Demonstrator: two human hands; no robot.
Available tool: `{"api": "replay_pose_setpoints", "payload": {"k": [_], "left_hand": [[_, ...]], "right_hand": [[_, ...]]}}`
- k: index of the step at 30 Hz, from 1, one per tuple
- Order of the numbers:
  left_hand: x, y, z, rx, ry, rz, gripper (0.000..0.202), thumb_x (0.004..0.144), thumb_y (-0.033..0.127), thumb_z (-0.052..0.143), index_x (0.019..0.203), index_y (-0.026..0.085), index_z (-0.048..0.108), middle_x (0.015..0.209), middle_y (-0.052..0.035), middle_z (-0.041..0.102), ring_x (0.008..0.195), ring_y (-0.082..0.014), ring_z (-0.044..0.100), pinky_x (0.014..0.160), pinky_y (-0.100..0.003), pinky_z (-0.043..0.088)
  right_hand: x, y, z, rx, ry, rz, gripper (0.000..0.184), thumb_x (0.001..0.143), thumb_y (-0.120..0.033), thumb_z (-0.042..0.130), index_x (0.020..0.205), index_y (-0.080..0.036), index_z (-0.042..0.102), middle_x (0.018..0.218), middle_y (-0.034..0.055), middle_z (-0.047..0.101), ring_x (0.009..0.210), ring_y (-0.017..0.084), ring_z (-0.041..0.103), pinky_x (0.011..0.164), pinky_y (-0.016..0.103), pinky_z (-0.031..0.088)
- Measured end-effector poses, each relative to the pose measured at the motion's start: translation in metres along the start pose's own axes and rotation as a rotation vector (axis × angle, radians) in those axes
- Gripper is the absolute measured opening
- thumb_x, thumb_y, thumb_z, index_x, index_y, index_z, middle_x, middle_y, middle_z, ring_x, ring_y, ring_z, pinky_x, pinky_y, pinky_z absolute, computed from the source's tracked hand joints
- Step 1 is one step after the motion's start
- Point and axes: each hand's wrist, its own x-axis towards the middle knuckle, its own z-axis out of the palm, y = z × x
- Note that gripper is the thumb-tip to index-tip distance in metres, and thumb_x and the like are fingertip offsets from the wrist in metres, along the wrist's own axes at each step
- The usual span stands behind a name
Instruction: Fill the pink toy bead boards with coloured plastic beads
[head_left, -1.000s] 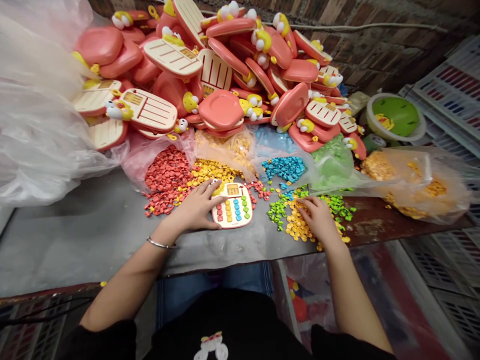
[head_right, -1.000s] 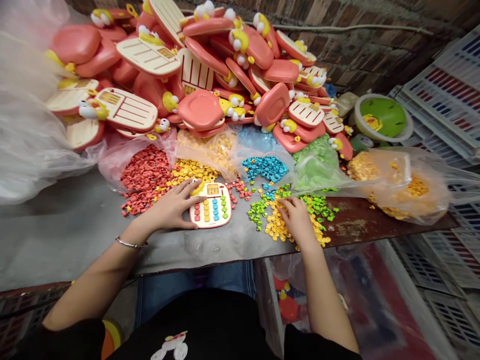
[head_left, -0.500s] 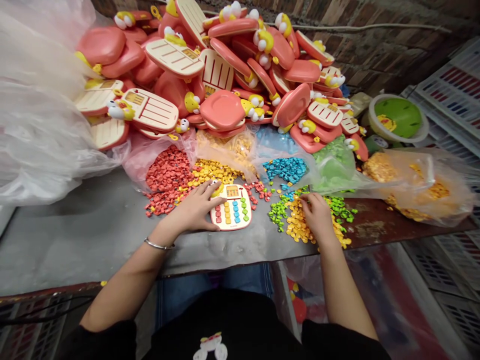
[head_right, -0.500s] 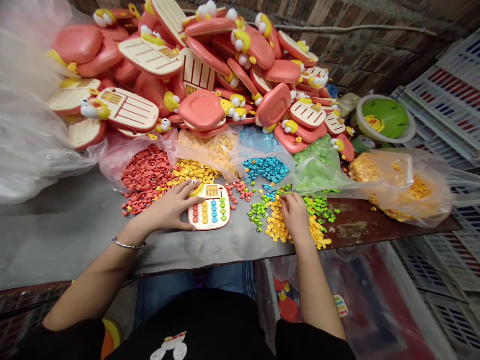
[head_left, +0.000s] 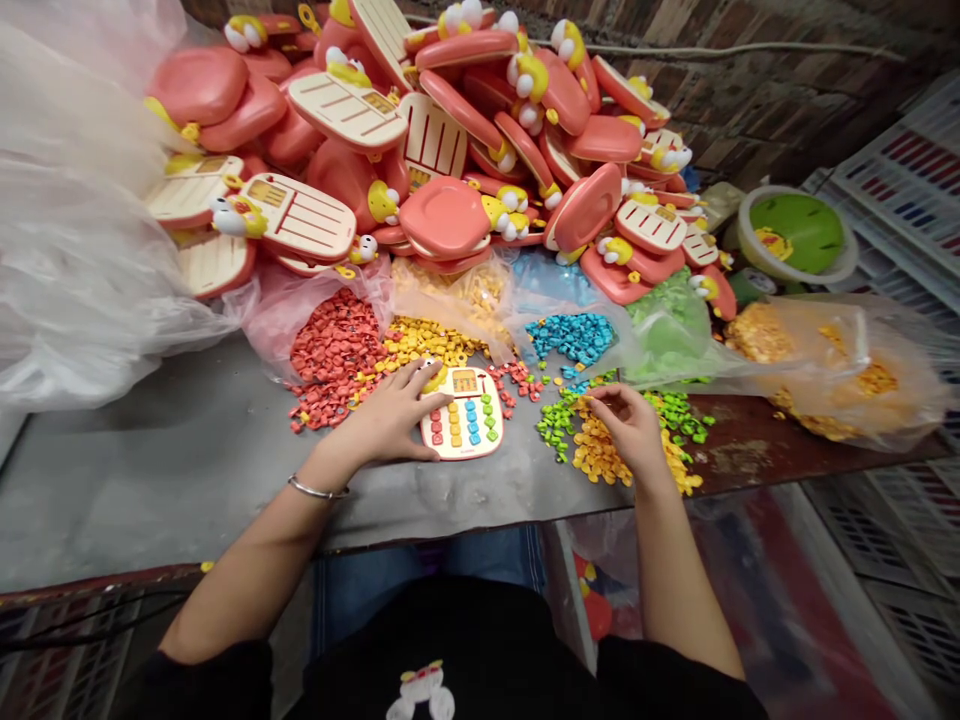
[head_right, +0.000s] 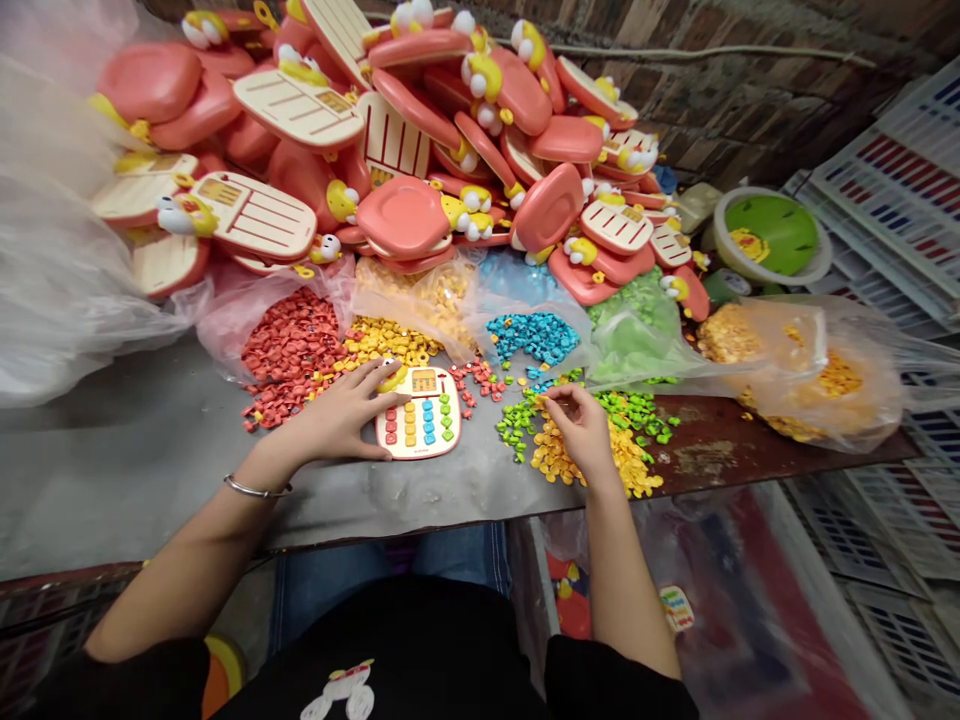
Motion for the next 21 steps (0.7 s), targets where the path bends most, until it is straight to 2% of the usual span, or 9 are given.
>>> {"api": "replay_pose_setpoints", "payload": {"k": [3, 6, 7, 11, 14, 17, 21], "left_hand": [[0.0, -0.001, 0.001, 0.006, -0.004, 0.002, 0.078, 0.068, 0.055, 0.079, 0.136, 0.027, 0.054, 0.162, -0.0124, 0.022, 0.146, -0.043, 0.02, 0.116, -0.056, 0.028], [0.0, -0.002, 0.002, 0.003, 0.005, 0.008, 0.077, 0.069, 0.056, 0.078, 0.136, 0.028, 0.054, 0.162, -0.0113, 0.021, 0.147, -0.0423, 0.02, 0.116, -0.056, 0.028], [0.0, -0.002, 0.003, 0.0, 0.009, 0.009, 0.076, 0.069, 0.055, 0.078, 0.136, 0.028, 0.054, 0.162, -0.011, 0.021, 0.147, -0.0423, 0.019, 0.116, -0.056, 0.027], [0.0, -0.002, 0.003, -0.003, 0.009, 0.012, 0.076, 0.07, 0.056, 0.077, 0.137, 0.028, 0.054, 0.162, -0.011, 0.021, 0.146, -0.0424, 0.019, 0.116, -0.056, 0.027], [0.0, -0.002, 0.003, 0.006, 0.0, 0.009, 0.077, 0.07, 0.056, 0.077, 0.137, 0.028, 0.053, 0.162, -0.0114, 0.021, 0.147, -0.0423, 0.019, 0.116, -0.056, 0.027], [0.001, -0.001, 0.002, 0.009, -0.006, 0.006, 0.076, 0.07, 0.055, 0.078, 0.137, 0.027, 0.055, 0.161, -0.0128, 0.021, 0.146, -0.0431, 0.02, 0.116, -0.056, 0.026], [0.001, -0.001, 0.002, 0.012, 0.002, 0.007, 0.076, 0.07, 0.056, 0.078, 0.137, 0.028, 0.055, 0.161, -0.0132, 0.021, 0.146, -0.044, 0.02, 0.116, -0.058, 0.026]], "right_hand": [[-0.004, 0.004, 0.004, 0.065, -0.049, 0.083, 0.024, 0.082, -0.046, 0.066, 0.087, -0.022, 0.061, 0.087, 0.0059, 0.068, 0.081, 0.022, 0.066, 0.073, 0.036, 0.055], [-0.009, 0.006, 0.005, -0.011, -0.027, 0.05, 0.028, 0.08, -0.048, 0.067, 0.08, -0.022, 0.061, 0.105, 0.0104, 0.066, 0.098, 0.026, 0.063, 0.073, 0.036, 0.054], [-0.011, 0.005, 0.004, -0.024, -0.017, 0.043, 0.029, 0.079, -0.049, 0.068, 0.078, -0.021, 0.061, 0.105, 0.0106, 0.066, 0.099, 0.026, 0.063, 0.073, 0.036, 0.054], [-0.022, -0.001, 0.008, 0.132, -0.009, 0.109, 0.029, 0.077, -0.05, 0.072, 0.085, -0.023, 0.063, 0.087, 0.0052, 0.066, 0.082, 0.022, 0.064, 0.072, 0.036, 0.056], [-0.031, -0.011, 0.018, 0.225, -0.06, 0.145, 0.028, 0.076, -0.048, 0.073, 0.09, -0.024, 0.068, 0.089, 0.0052, 0.068, 0.08, 0.021, 0.065, 0.072, 0.036, 0.057], [-0.039, -0.02, 0.034, 0.289, -0.142, 0.156, 0.026, 0.077, -0.047, 0.074, 0.087, -0.024, 0.071, 0.089, 0.0055, 0.069, 0.076, 0.02, 0.066, 0.072, 0.036, 0.059], [-0.046, -0.026, 0.053, 0.324, -0.178, 0.087, 0.029, 0.075, -0.049, 0.077, 0.087, -0.023, 0.072, 0.099, 0.0074, 0.065, 0.084, 0.02, 0.066, 0.071, 0.035, 0.061]]}}
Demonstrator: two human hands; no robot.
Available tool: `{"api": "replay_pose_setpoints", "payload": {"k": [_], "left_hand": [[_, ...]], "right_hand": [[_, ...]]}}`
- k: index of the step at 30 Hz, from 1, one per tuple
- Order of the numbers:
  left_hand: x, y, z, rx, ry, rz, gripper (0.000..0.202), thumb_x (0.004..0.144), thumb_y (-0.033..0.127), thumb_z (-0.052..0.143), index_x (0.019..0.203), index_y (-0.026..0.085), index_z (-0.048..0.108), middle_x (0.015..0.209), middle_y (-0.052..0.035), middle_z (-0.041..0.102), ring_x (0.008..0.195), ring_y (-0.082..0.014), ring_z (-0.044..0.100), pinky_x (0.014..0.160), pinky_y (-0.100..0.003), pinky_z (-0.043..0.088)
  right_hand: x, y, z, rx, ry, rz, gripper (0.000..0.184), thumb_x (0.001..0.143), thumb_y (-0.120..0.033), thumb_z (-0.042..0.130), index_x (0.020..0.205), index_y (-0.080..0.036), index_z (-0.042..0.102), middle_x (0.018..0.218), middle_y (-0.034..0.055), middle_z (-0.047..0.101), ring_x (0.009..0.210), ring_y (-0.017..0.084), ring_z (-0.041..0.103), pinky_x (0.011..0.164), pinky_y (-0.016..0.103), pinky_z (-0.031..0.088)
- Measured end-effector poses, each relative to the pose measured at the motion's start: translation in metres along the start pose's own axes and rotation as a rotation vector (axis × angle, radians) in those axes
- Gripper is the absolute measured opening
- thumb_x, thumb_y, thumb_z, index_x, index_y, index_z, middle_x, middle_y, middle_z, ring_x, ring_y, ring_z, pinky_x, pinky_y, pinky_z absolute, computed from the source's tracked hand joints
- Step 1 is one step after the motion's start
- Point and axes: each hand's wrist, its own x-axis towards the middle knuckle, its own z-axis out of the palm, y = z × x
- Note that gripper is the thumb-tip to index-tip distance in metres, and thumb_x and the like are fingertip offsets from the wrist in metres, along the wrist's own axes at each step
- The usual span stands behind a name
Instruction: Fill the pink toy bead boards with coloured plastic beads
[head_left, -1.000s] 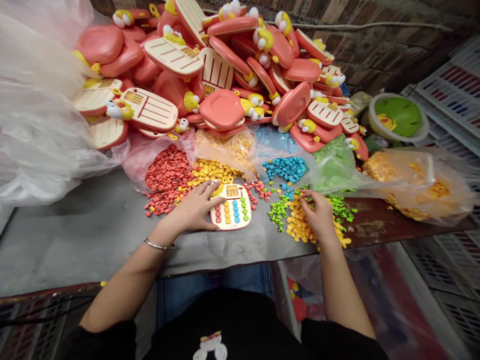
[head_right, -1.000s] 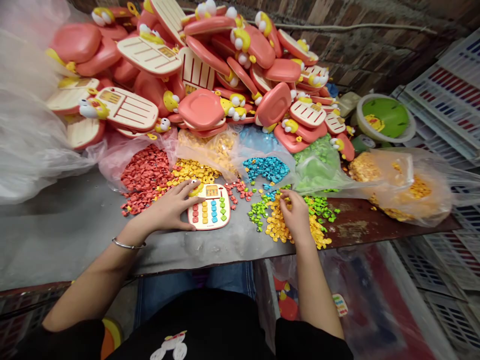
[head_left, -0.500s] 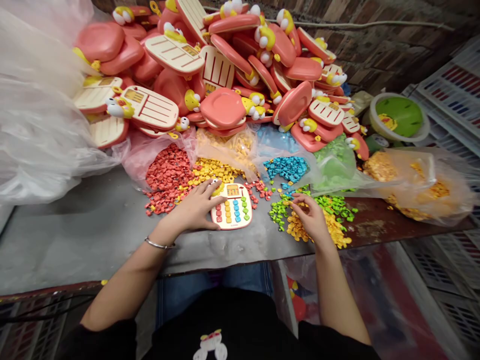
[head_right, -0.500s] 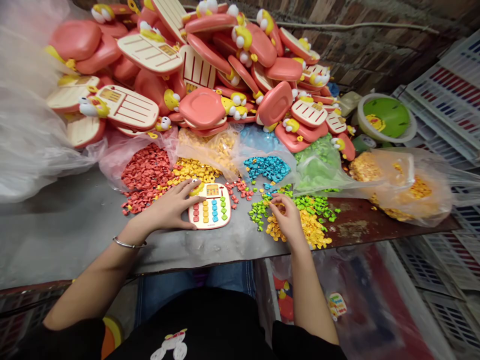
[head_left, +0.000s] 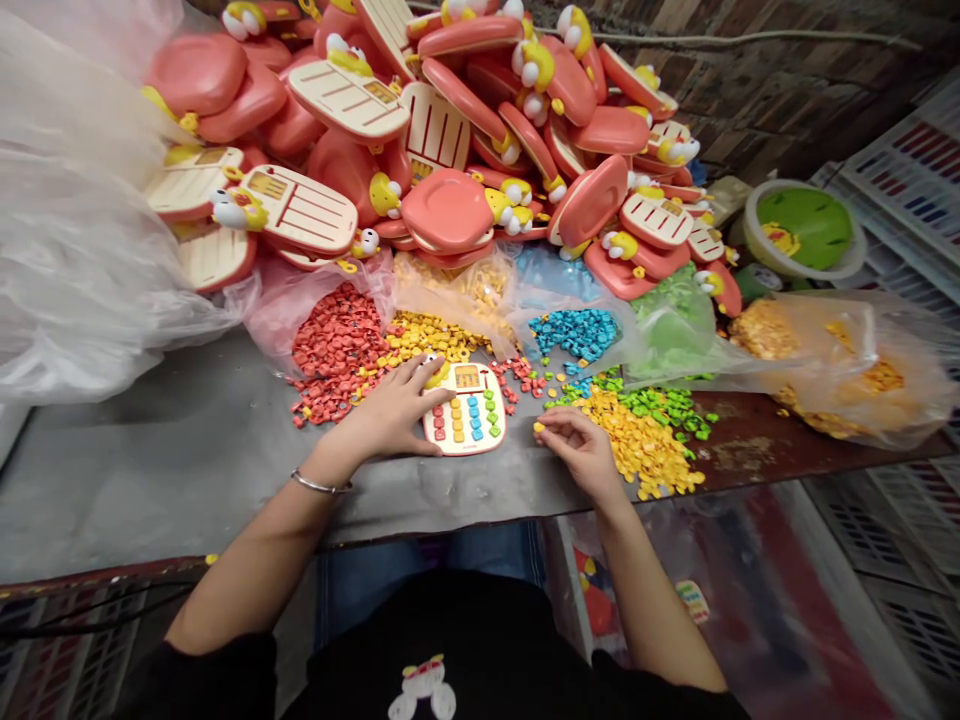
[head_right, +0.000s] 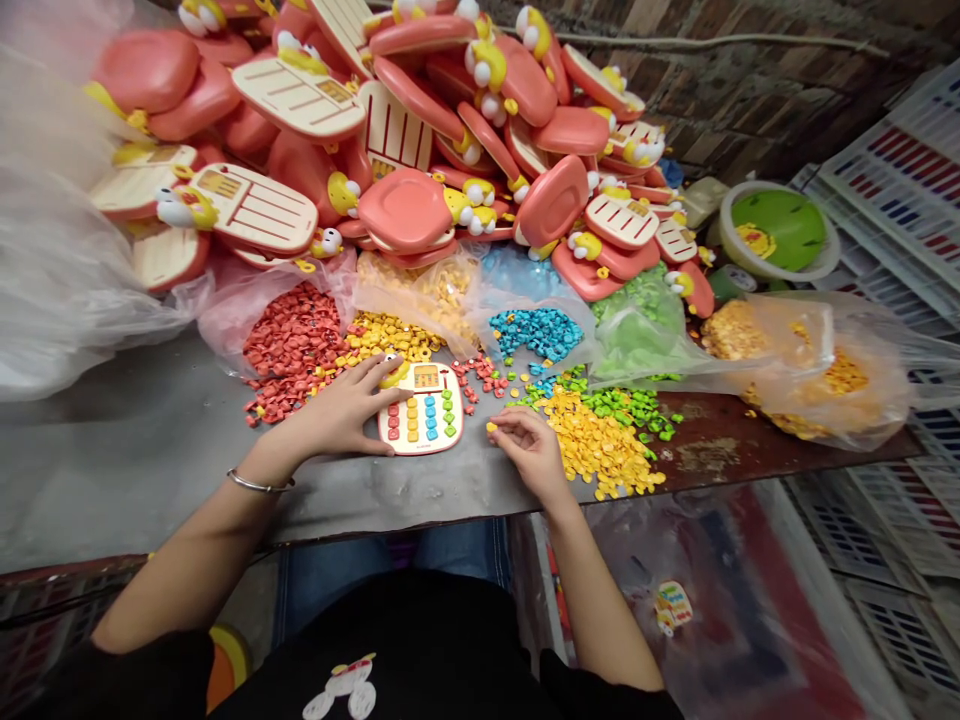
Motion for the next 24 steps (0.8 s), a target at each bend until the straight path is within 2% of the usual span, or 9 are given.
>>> {"api": "replay_pose_setpoints", "payload": {"k": [4, 7, 10, 16, 24], "left_hand": [[0.0, 0.0, 0.0, -0.002, -0.003, -0.008, 0.077, 0.07, 0.057, 0.077, 0.137, 0.027, 0.054, 0.162, -0.0141, 0.02, 0.146, -0.0442, 0.02, 0.115, -0.059, 0.027], [0.0, 0.0, 0.0, 0.003, -0.015, -0.02, 0.078, 0.069, 0.056, 0.078, 0.137, 0.027, 0.055, 0.162, -0.0146, 0.02, 0.145, -0.0445, 0.021, 0.113, -0.06, 0.029], [0.0, 0.001, 0.0, -0.004, -0.008, -0.02, 0.078, 0.068, 0.055, 0.079, 0.137, 0.027, 0.055, 0.162, -0.0144, 0.02, 0.146, -0.0444, 0.02, 0.113, -0.06, 0.029], [-0.001, 0.0, 0.001, -0.023, 0.006, -0.013, 0.077, 0.067, 0.054, 0.08, 0.136, 0.027, 0.055, 0.162, -0.0141, 0.019, 0.146, -0.0448, 0.02, 0.113, -0.06, 0.029], [-0.001, 0.001, 0.001, -0.031, 0.01, -0.01, 0.078, 0.066, 0.052, 0.082, 0.135, 0.026, 0.056, 0.162, -0.0143, 0.02, 0.145, -0.0453, 0.02, 0.115, -0.059, 0.027]], "right_hand": [[0.001, 0.004, 0.01, -0.289, -0.1, -0.117, 0.023, 0.087, -0.043, 0.066, 0.088, -0.021, 0.073, 0.095, 0.0081, 0.065, 0.082, 0.02, 0.065, 0.066, 0.033, 0.058], [0.002, 0.008, 0.011, -0.569, -0.114, -0.269, 0.02, 0.094, -0.035, 0.058, 0.088, -0.022, 0.073, 0.09, 0.0082, 0.066, 0.084, 0.022, 0.063, 0.075, 0.038, 0.055], [0.003, 0.01, 0.011, -0.74, -0.094, -0.379, 0.02, 0.095, -0.03, 0.055, 0.09, -0.022, 0.073, 0.09, 0.0085, 0.066, 0.089, 0.024, 0.061, 0.08, 0.041, 0.052], [0.001, 0.011, 0.013, -0.825, -0.115, -0.442, 0.019, 0.096, -0.022, 0.052, 0.101, -0.021, 0.07, 0.092, 0.0085, 0.068, 0.089, 0.024, 0.061, 0.079, 0.038, 0.052], [0.0, 0.011, 0.014, -0.899, -0.157, -0.492, 0.018, 0.096, -0.019, 0.052, 0.093, -0.019, 0.069, 0.092, 0.0095, 0.068, 0.088, 0.024, 0.059, 0.078, 0.038, 0.052]]}}
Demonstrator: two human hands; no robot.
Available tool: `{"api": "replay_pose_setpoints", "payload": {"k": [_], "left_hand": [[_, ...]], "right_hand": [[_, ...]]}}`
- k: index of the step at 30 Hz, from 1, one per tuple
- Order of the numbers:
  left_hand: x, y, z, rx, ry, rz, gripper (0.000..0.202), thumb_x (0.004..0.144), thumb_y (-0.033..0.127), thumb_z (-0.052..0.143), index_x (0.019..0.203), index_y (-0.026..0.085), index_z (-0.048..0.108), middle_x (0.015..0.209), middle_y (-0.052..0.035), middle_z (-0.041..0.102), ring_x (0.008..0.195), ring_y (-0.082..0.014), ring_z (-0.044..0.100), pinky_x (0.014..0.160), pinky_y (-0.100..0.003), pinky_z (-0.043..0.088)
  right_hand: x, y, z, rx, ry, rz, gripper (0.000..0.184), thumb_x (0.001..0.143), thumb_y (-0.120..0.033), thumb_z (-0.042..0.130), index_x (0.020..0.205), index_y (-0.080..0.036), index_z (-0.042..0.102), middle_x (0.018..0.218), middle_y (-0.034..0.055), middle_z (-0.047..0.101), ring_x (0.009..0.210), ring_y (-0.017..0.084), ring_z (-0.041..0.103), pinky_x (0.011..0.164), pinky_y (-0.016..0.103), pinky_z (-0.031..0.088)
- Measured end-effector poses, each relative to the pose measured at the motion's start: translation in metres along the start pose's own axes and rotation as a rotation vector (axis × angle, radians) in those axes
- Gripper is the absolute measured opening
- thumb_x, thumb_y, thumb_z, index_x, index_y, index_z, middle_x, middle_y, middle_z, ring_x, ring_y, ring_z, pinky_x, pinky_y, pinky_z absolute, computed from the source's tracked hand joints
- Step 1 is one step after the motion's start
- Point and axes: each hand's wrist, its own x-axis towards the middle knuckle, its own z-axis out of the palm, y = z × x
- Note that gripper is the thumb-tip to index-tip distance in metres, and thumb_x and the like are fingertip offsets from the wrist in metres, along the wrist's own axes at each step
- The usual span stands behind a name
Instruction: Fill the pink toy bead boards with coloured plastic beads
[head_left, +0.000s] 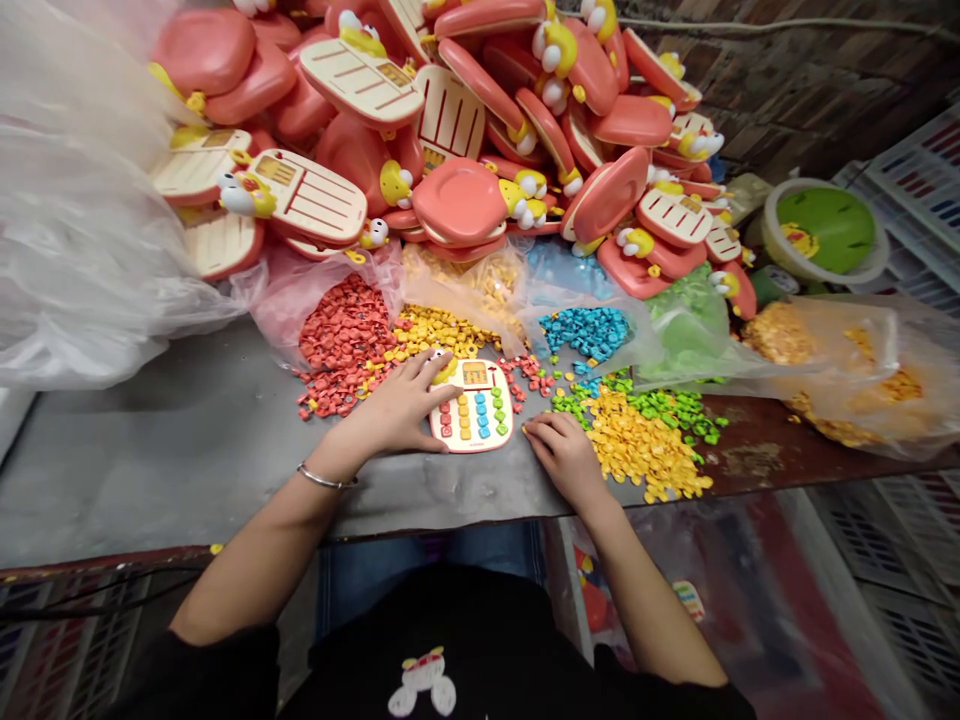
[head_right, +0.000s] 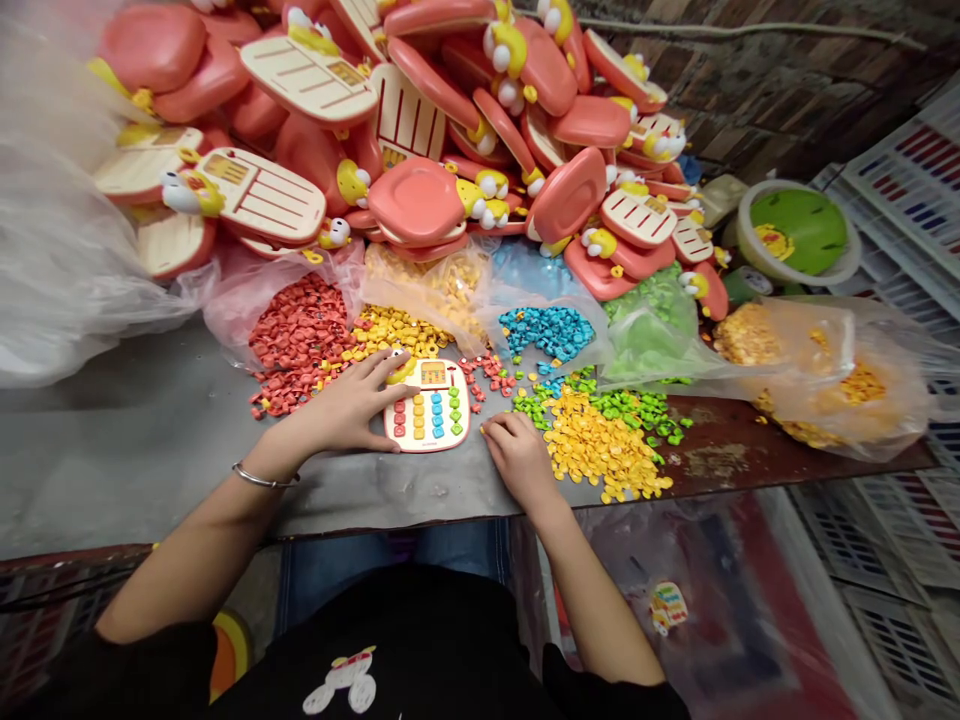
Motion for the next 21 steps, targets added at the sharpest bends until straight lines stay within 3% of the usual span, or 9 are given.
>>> {"api": "replay_pose_setpoints", "payload": {"k": [5, 9, 15, 21], "left_hand": [[0.0, 0.001, -0.001, 0.005, 0.004, 0.01, 0.077, 0.067, 0.052, 0.081, 0.135, 0.024, 0.057, 0.161, -0.0156, 0.022, 0.145, -0.0458, 0.02, 0.115, -0.058, 0.028], [-0.001, 0.001, -0.001, 0.009, 0.003, 0.009, 0.078, 0.067, 0.054, 0.081, 0.135, 0.024, 0.056, 0.161, -0.0151, 0.022, 0.145, -0.0456, 0.02, 0.115, -0.058, 0.028], [0.0, 0.001, -0.002, 0.0, -0.004, 0.008, 0.077, 0.067, 0.053, 0.081, 0.134, 0.025, 0.057, 0.161, -0.0139, 0.022, 0.145, -0.0444, 0.02, 0.116, -0.057, 0.028], [0.0, 0.001, -0.002, -0.015, -0.002, 0.007, 0.077, 0.067, 0.051, 0.081, 0.135, 0.025, 0.056, 0.161, -0.0147, 0.021, 0.146, -0.0443, 0.018, 0.116, -0.057, 0.027]], "right_hand": [[0.007, 0.002, -0.002, 0.031, 0.067, -0.076, 0.015, 0.095, -0.018, 0.053, 0.097, -0.02, 0.068, 0.091, 0.0086, 0.07, 0.086, 0.023, 0.061, 0.078, 0.037, 0.052], [0.043, 0.008, -0.008, 0.071, 0.083, -0.158, 0.014, 0.096, -0.019, 0.054, 0.097, -0.019, 0.068, 0.093, 0.0087, 0.07, 0.089, 0.023, 0.061, 0.081, 0.036, 0.05], [0.11, 0.014, -0.006, -0.046, -0.104, -0.312, 0.02, 0.096, -0.023, 0.052, 0.088, -0.018, 0.07, 0.094, 0.0097, 0.07, 0.088, 0.023, 0.057, 0.077, 0.033, 0.046], [0.13, 0.014, 0.002, -0.034, -0.221, -0.323, 0.021, 0.094, -0.018, 0.052, 0.083, -0.016, 0.07, 0.09, 0.0106, 0.066, 0.085, 0.022, 0.056, 0.075, 0.032, 0.043]]}}
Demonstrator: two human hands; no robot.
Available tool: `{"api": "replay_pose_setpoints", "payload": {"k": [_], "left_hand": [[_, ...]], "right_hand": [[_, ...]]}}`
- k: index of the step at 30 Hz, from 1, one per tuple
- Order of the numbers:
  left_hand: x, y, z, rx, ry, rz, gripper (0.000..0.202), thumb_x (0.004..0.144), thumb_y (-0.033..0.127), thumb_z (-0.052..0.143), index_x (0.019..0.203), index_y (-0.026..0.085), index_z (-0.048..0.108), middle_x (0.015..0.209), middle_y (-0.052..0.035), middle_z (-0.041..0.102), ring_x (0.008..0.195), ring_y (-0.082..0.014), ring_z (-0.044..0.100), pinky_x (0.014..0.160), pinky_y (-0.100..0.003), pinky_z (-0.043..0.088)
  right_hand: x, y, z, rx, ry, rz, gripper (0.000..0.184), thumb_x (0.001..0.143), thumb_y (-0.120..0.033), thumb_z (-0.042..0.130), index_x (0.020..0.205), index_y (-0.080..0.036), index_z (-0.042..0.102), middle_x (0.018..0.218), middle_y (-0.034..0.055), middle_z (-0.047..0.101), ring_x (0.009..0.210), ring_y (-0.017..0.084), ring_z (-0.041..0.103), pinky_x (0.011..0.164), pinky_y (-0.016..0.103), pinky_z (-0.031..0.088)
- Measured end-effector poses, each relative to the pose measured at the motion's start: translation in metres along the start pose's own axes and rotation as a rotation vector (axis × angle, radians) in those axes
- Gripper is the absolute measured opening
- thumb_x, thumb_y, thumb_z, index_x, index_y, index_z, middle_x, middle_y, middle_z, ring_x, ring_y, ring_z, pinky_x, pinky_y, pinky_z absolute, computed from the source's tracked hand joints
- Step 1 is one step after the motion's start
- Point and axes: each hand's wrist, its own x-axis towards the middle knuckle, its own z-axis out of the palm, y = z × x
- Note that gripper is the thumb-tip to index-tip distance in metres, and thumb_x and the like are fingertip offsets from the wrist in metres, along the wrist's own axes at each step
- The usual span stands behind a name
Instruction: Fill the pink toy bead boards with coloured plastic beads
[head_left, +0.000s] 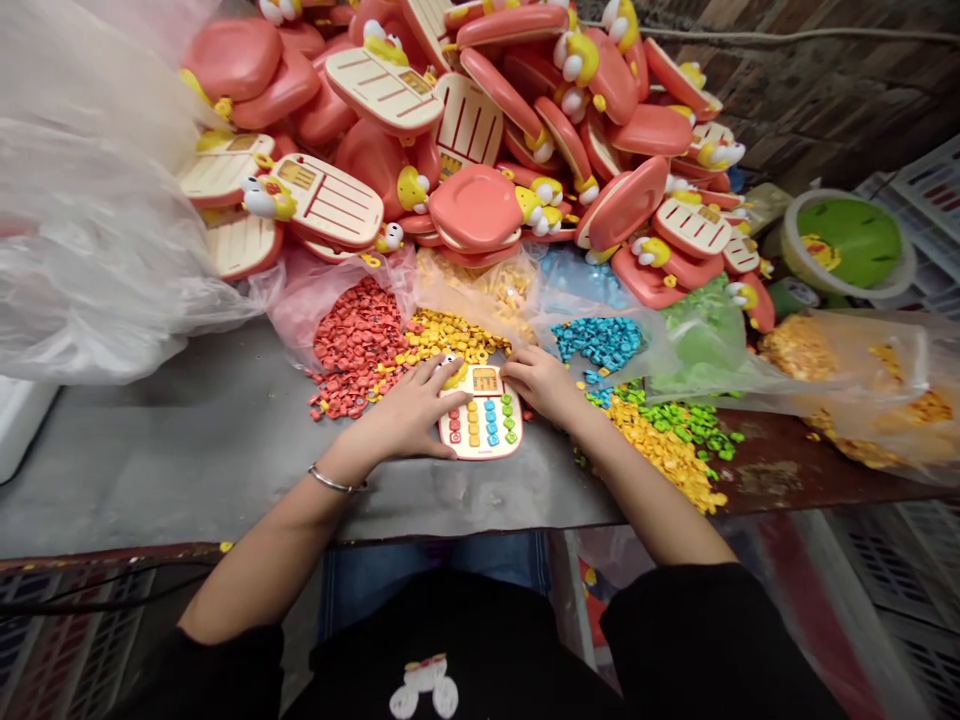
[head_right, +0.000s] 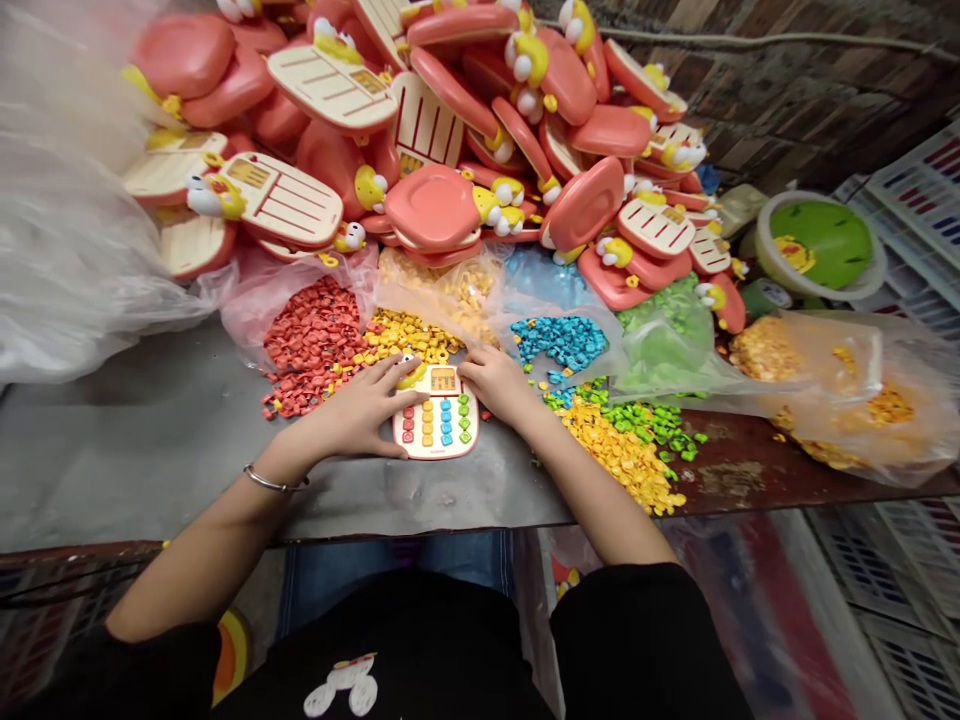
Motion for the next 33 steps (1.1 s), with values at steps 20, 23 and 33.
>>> {"api": "replay_pose_setpoints", "payload": {"k": [20, 23, 33], "left_hand": [[0.003, -0.004, 0.007, -0.036, 0.009, 0.007, 0.078, 0.063, 0.052, 0.085, 0.129, 0.022, 0.058, 0.161, -0.0185, 0.021, 0.147, -0.0459, 0.014, 0.114, -0.059, 0.028], [0.003, -0.003, 0.006, -0.031, 0.0, 0.013, 0.078, 0.063, 0.051, 0.085, 0.129, 0.02, 0.058, 0.16, -0.0207, 0.021, 0.147, -0.047, 0.014, 0.115, -0.058, 0.028], [0.003, -0.004, 0.008, -0.013, 0.023, 0.007, 0.081, 0.06, 0.054, 0.086, 0.13, 0.024, 0.057, 0.161, -0.0167, 0.022, 0.146, -0.0454, 0.018, 0.114, -0.059, 0.029]], "right_hand": [[0.075, 0.001, -0.039, -0.038, -0.686, 0.309, 0.015, 0.073, -0.02, 0.076, 0.087, -0.017, 0.074, 0.079, 0.0037, 0.072, 0.068, 0.017, 0.059, 0.055, 0.025, 0.032], [0.077, 0.005, -0.036, -0.041, -0.707, 0.284, 0.013, 0.073, -0.02, 0.076, 0.086, -0.017, 0.074, 0.079, 0.0029, 0.072, 0.066, 0.016, 0.058, 0.054, 0.025, 0.031], [0.074, 0.017, -0.033, 0.091, -0.703, 0.23, 0.01, 0.074, -0.02, 0.073, 0.083, -0.016, 0.073, 0.073, 0.0011, 0.07, 0.064, 0.014, 0.057, 0.055, 0.024, 0.035]]}}
